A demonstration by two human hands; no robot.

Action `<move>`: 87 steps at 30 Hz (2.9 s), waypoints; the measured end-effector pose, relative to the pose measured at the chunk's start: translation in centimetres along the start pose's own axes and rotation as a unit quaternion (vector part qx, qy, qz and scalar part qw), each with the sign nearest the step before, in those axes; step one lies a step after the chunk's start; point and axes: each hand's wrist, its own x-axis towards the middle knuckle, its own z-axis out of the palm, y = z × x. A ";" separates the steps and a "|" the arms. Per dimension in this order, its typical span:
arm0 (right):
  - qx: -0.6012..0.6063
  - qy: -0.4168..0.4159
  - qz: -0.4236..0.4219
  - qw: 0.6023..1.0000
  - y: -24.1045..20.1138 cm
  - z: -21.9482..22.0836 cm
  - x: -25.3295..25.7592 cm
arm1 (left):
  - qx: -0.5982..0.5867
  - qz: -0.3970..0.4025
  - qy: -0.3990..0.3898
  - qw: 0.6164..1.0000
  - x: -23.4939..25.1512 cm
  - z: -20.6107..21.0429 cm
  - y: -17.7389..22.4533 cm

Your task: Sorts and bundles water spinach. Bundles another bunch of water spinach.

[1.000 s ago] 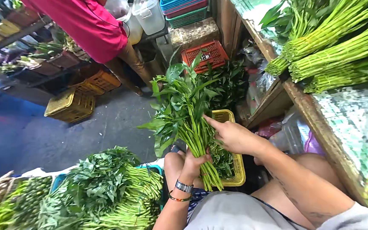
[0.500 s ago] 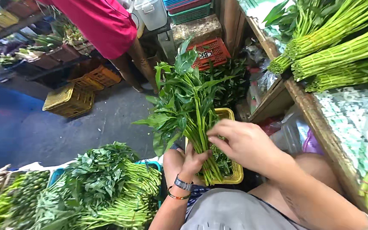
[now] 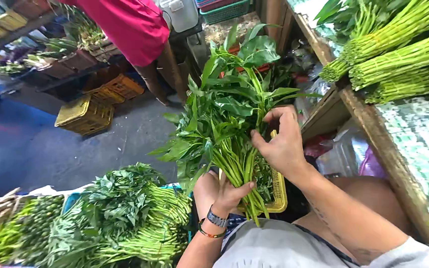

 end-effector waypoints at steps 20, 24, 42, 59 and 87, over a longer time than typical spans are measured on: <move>0.019 -0.100 0.020 0.995 -1.8 -1.0 1.9 | 0.264 0.039 0.027 0.963 0.5 1.2 0.7; 0.042 -0.085 0.009 0.996 -2.2 -0.4 1.8 | 0.172 0.009 0.059 0.983 0.6 1.9 0.7; 0.200 -0.106 0.181 0.957 -0.4 -1.7 4.3 | 0.111 -0.061 0.058 0.990 0.4 0.6 0.7; -0.139 -0.170 0.091 0.971 8.6 -3.5 -3.6 | 0.110 -0.093 0.104 0.984 0.9 -1.1 1.5; 0.036 -0.195 0.228 0.953 6.9 -0.1 -4.9 | 0.377 -0.081 0.144 0.911 2.2 3.1 -1.7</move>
